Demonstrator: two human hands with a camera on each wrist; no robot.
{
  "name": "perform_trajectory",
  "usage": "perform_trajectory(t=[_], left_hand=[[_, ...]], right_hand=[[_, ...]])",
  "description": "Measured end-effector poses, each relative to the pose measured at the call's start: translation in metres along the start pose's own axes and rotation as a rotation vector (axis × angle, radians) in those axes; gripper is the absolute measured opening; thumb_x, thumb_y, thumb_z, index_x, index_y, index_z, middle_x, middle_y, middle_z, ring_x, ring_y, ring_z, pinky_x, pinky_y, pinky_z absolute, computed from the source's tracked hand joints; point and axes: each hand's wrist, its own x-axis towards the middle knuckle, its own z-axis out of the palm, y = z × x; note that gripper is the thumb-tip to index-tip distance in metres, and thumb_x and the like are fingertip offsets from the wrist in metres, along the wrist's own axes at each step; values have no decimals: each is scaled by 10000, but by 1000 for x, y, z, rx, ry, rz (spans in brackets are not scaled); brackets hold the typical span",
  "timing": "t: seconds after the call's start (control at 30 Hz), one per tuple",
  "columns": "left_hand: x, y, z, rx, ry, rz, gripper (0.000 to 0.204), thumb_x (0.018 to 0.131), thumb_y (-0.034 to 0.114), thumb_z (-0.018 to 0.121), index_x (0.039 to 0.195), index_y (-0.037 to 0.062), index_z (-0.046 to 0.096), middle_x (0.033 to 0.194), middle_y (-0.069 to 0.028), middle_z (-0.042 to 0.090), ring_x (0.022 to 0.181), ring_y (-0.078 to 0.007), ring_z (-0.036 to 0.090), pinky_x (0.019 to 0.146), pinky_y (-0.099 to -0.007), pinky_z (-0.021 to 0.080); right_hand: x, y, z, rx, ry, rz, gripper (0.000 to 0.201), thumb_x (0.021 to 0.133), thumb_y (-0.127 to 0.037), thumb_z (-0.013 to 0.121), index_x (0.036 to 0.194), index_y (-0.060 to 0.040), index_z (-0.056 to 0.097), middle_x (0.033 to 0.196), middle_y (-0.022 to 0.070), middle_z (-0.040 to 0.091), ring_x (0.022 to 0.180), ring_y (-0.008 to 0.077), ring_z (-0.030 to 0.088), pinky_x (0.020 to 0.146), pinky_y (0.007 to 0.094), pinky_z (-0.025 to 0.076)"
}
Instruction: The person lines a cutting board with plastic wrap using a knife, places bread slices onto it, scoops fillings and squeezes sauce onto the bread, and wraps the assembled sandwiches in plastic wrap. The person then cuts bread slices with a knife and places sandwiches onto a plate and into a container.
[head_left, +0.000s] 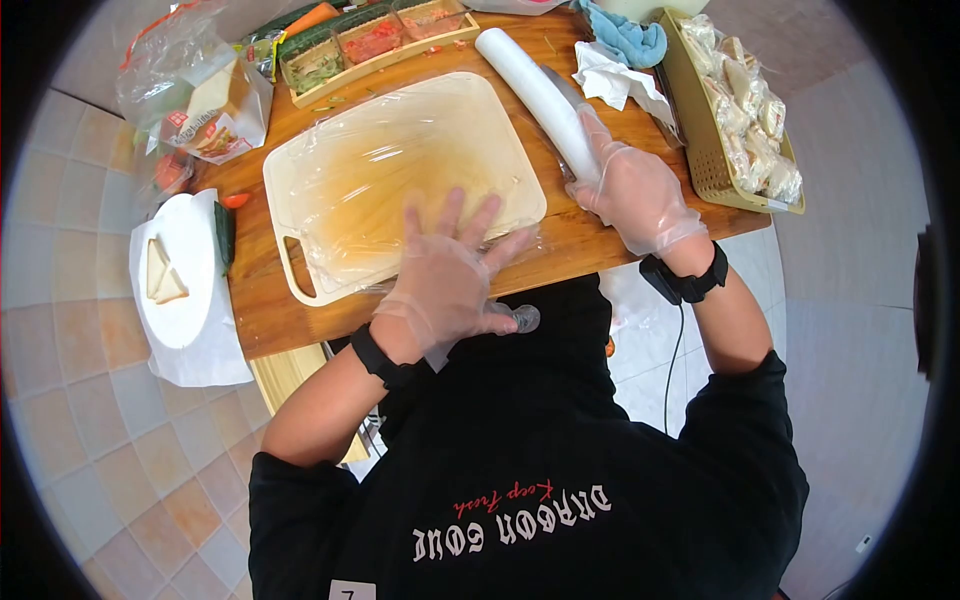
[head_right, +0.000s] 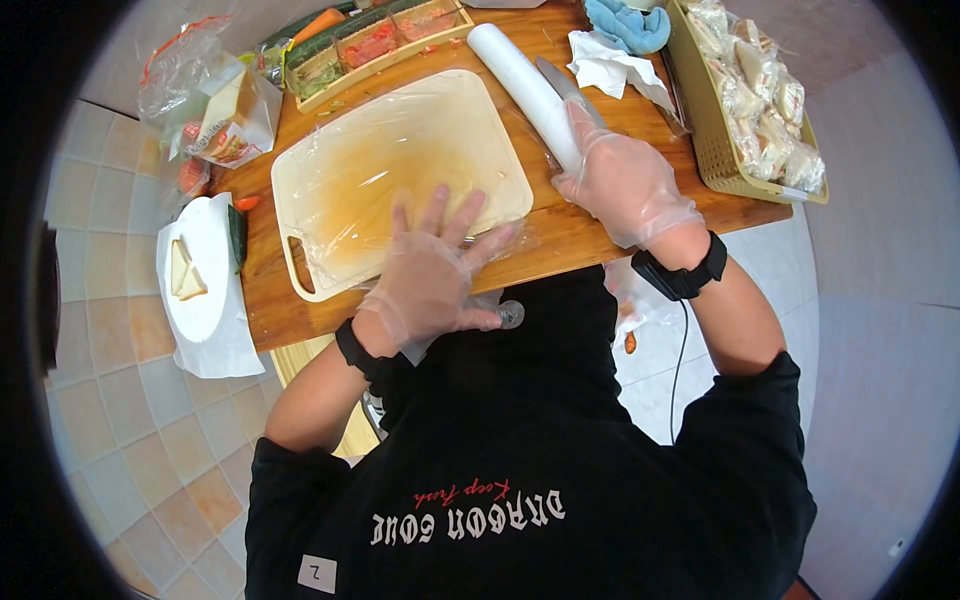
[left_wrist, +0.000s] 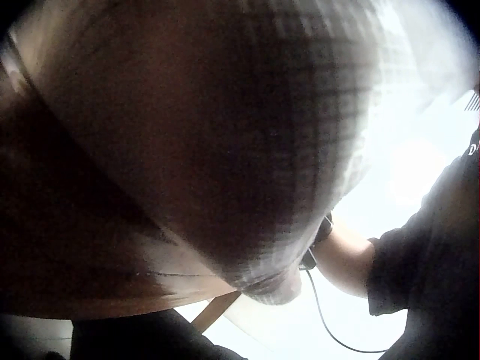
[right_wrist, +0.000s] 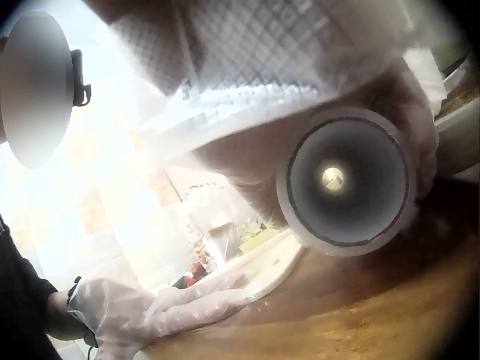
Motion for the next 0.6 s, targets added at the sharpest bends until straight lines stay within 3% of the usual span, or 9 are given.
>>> perform_trajectory(t=[0.6], left_hand=[[-1, -3, 6, 1, 55, 12, 1028, 748, 809, 683, 1625, 373, 370, 1684, -130, 331, 1525, -468, 307, 1149, -753, 163]], right_hand=[[11, 5, -21, -141, 7, -46, 839, 896, -324, 767, 1590, -33, 396, 1071, 224, 731, 993, 379, 712, 879, 470, 556]])
